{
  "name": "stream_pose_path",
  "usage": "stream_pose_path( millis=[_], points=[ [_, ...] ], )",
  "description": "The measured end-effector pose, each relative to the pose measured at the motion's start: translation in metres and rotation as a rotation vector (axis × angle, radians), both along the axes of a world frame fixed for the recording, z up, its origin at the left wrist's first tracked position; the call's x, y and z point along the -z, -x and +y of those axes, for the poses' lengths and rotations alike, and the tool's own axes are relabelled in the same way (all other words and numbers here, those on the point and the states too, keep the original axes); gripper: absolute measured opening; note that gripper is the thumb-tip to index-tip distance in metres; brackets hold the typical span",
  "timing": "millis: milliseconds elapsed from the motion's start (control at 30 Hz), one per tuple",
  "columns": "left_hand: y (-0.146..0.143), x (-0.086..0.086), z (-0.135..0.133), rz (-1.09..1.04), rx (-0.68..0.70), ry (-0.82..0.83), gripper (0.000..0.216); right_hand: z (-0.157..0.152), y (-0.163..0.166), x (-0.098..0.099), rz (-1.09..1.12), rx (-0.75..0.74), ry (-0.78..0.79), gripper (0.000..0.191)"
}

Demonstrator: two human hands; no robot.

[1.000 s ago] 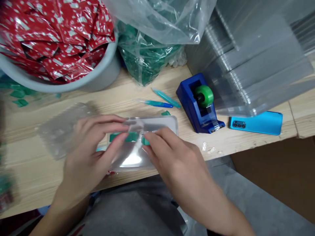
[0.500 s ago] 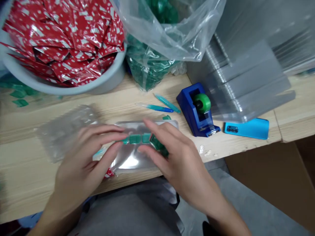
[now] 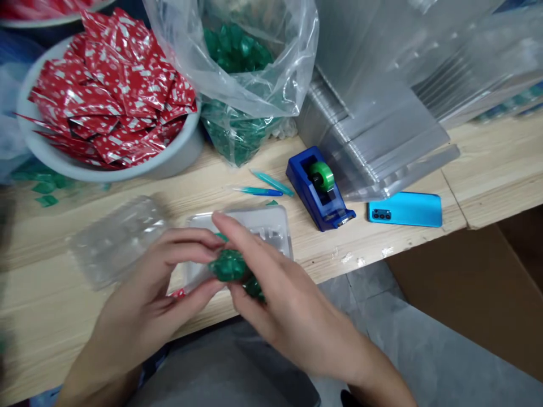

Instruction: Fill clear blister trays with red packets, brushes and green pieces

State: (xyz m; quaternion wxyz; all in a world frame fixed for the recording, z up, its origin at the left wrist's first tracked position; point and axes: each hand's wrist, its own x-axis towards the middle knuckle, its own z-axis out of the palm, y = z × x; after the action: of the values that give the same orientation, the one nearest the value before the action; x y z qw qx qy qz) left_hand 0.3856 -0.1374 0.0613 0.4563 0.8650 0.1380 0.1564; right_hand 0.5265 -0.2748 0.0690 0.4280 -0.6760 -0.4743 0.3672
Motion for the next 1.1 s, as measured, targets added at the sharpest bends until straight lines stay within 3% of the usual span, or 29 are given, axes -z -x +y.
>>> stream_pose_path(
  millis=[167,400,567,633,733,833,1000,1100],
  points=[
    [0.003,0.001,-0.003,0.025,-0.022,0.247,0.012,-0.003,-0.001,0.004,0.014,0.030,-0.120,0.045],
    [-0.003,-0.004,-0.003,-0.025,-0.037,0.255,0.008,-0.002,0.007,0.010,0.014,0.217,-0.169,0.030],
    [-0.003,-0.002,-0.006,-0.106,-0.091,0.439,0.009,0.000,0.008,0.011,0.028,0.207,-0.178,0.022],
    [-0.003,0.000,-0.009,-0.121,-0.126,0.453,0.011,0.004,0.008,0.011,0.098,0.249,-0.183,0.018],
    [-0.005,0.002,-0.012,-0.132,-0.163,0.341,0.030,0.011,0.009,0.009,0.317,0.304,-0.150,0.017],
    [-0.007,-0.001,-0.012,-0.178,-0.187,0.311,0.024,0.017,0.012,0.007,0.505,0.343,-0.143,0.015],
    [-0.004,-0.007,-0.006,-0.239,-0.201,0.617,0.021,0.014,0.013,0.012,0.785,0.381,-0.181,0.016],
    [0.000,-0.006,-0.002,-0.250,-0.176,0.796,0.020,0.010,0.012,0.015,0.831,0.358,-0.201,0.018]
  ],
)
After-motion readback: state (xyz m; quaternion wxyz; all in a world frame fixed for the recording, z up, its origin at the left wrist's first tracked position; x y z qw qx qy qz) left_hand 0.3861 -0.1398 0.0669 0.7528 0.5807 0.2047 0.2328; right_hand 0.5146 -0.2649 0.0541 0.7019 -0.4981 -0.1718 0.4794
